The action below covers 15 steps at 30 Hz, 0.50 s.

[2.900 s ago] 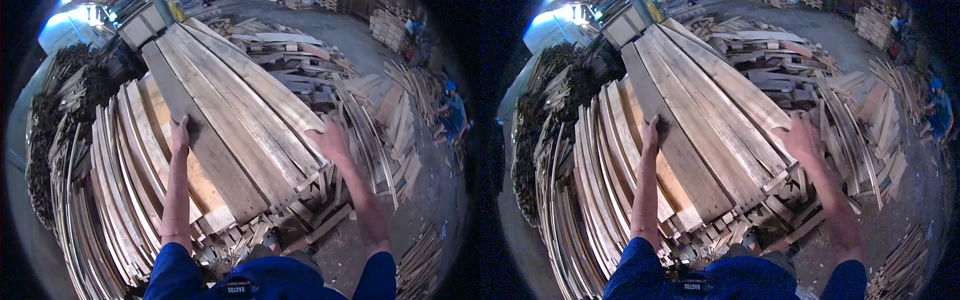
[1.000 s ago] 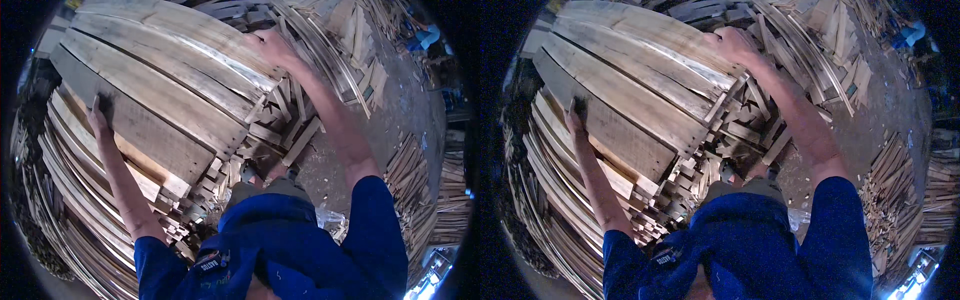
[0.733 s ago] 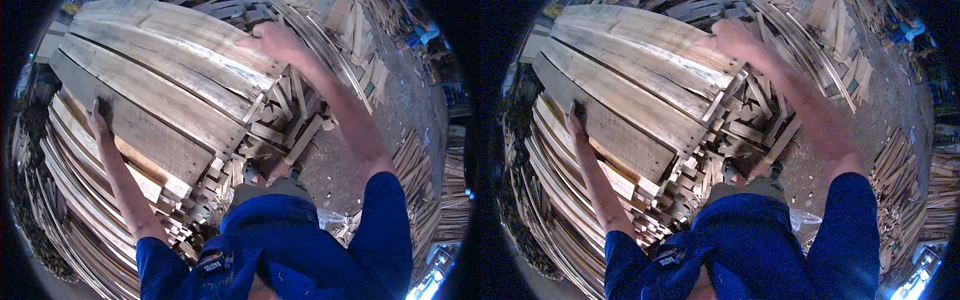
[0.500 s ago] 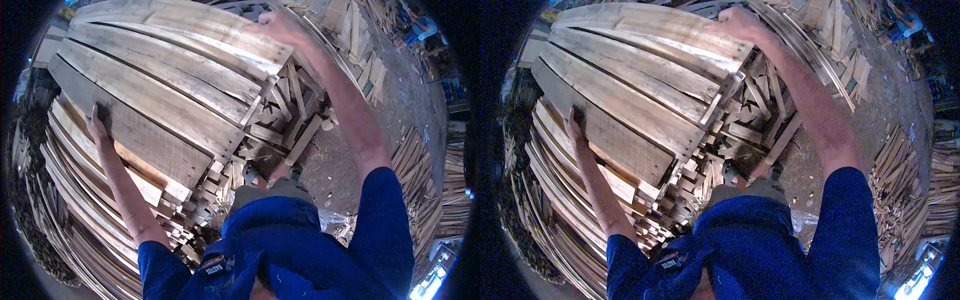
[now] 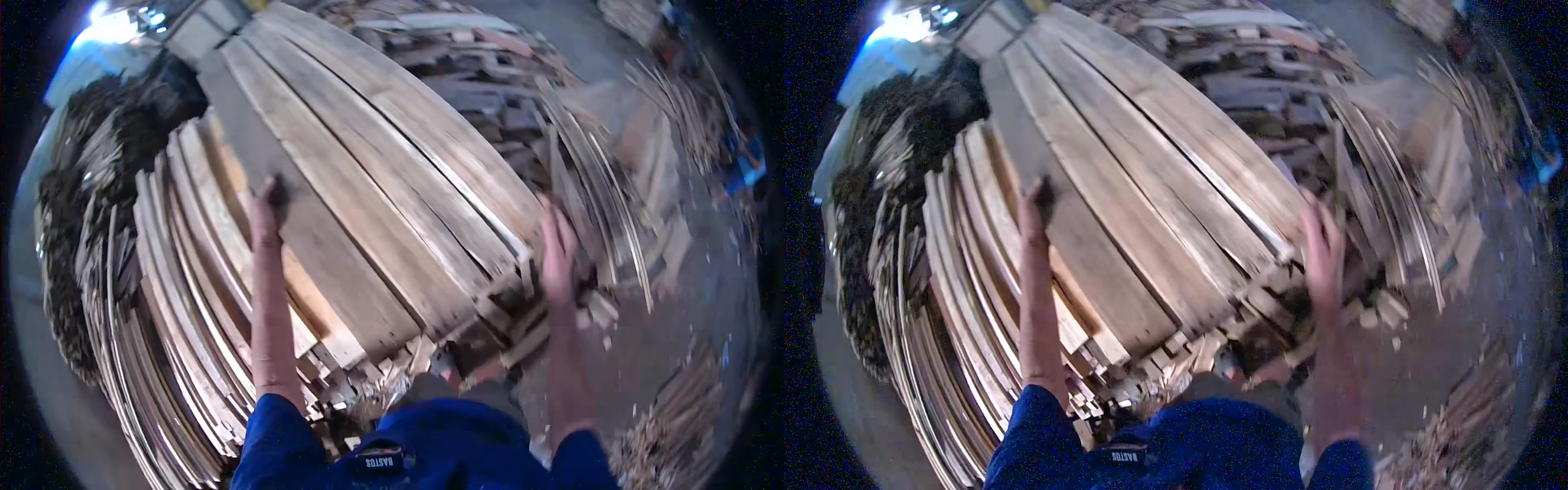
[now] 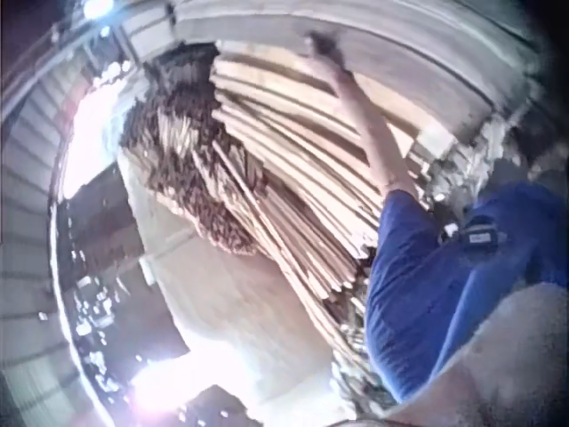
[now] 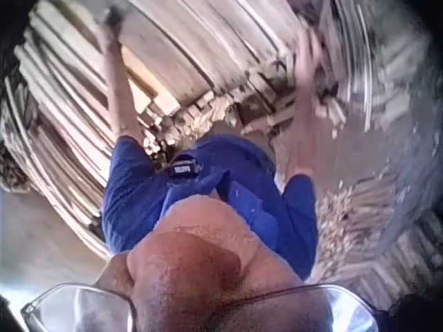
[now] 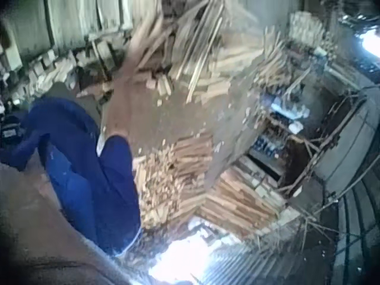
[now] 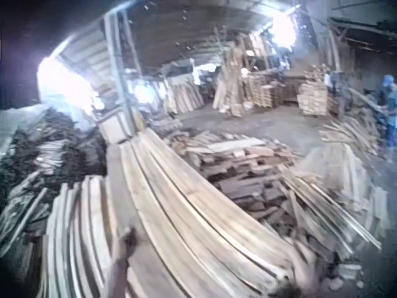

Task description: The person is picking up wooden boards from a disorganized pile and stacking them neatly on a pallet.

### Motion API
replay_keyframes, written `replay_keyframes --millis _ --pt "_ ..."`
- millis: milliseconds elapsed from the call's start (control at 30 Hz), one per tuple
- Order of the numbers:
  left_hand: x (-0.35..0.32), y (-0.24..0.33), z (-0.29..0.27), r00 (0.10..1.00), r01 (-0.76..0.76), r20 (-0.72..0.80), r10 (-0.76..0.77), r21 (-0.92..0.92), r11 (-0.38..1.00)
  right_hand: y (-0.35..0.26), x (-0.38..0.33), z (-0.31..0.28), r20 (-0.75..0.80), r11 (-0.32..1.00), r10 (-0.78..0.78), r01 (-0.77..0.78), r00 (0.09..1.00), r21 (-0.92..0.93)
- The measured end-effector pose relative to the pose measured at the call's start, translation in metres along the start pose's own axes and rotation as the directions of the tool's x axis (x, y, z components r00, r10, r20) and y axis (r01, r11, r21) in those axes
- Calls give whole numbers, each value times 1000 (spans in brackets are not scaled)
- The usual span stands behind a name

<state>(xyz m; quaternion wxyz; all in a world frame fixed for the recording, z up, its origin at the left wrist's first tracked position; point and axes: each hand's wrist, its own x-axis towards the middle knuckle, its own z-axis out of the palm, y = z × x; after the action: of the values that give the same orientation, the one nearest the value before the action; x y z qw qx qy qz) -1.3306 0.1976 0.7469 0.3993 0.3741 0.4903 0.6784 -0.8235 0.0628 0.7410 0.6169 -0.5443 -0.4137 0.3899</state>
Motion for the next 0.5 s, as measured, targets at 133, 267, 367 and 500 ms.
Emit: replay_keyframes --millis 133,267,367,500 --pt "-34 13 54 1000 9 -9 -8 48 999 25 -39 37 -469 995 -82 43 879 -94" --pt "-25 26 40 1000 -2 -14 3 47 999 15 -54 70 -474 982 -9 97 881 163" --pt "-24 29 56 1000 16 23 -17 39 999 2 -54 73 -433 964 70 51 899 261" --pt "-26 17 54 999 39 -24 -38 77 996 14 -50 78 -544 997 62 -31 836 67"
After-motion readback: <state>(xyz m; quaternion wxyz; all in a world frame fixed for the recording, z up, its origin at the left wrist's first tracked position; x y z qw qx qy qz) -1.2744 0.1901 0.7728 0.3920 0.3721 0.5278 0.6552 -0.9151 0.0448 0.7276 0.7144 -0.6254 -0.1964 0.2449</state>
